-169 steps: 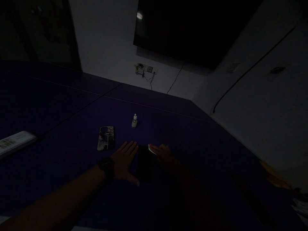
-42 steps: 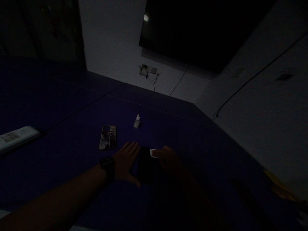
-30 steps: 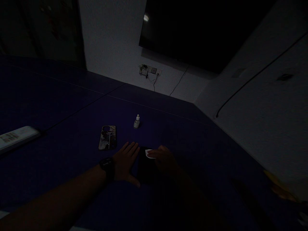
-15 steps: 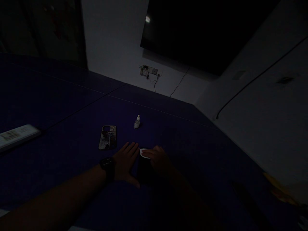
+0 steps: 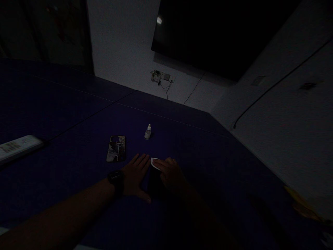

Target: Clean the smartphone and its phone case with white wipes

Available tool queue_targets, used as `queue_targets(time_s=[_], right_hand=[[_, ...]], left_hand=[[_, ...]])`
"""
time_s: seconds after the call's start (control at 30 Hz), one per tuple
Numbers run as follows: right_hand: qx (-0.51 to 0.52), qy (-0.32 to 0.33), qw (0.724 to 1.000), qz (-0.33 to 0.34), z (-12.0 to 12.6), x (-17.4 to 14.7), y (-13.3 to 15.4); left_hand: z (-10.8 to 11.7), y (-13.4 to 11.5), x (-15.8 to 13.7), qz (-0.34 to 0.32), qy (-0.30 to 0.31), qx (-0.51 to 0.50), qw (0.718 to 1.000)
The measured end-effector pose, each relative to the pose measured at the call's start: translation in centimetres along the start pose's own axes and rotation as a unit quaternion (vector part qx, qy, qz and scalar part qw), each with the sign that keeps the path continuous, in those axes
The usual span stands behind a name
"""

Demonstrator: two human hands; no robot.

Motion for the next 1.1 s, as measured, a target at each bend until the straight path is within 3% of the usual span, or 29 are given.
queue_targets(time_s=[0.1, 0.3, 0.5, 0.67, 0.9, 1.1], right_hand=[[-0.013, -0.002, 0.999, -0.035, 0.2, -0.4, -0.9], [-0.009, 0.018, 1.000, 0.017, -0.3, 0.0, 0.0], [-0.015, -0.015, 0.999, -0.050, 0.3, -1.1, -2.0], [0.012, 0.017, 1.000, 0.019, -0.1, -0.6, -0.3], [-0.022, -0.008, 0.999, -0.039, 0.5, -0.5, -0.9], [-0.006, 0.018, 1.000, 0.025, 0.1, -0.1, 0.3]], left_hand=[[-0.2, 0.0, 0.0, 0.000, 0.005, 0.008, 1.000], [-0.1, -0.1, 0.0, -0.004, -0.007, 0.000, 1.000], [-0.3, 0.3, 0.3, -0.009, 0.030, -0.010, 0.999], [0.0, 0.2, 0.2, -0.012, 0.037, -0.011, 0.999], [-0.2, 0.3, 0.2, -0.008, 0.024, -0.004, 1.000], [-0.4, 0.2, 0.1, 0.003, 0.006, 0.006, 1.000]])
Point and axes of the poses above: each hand's wrist, its own x-axis towards the middle knuckle, its own z-axis out of the back of the hand, y = z × x, the point moved 6 cm from there along x, towards the middle knuckle, and after that the axes turned 11 degrees about z, right-handed, at the moved point
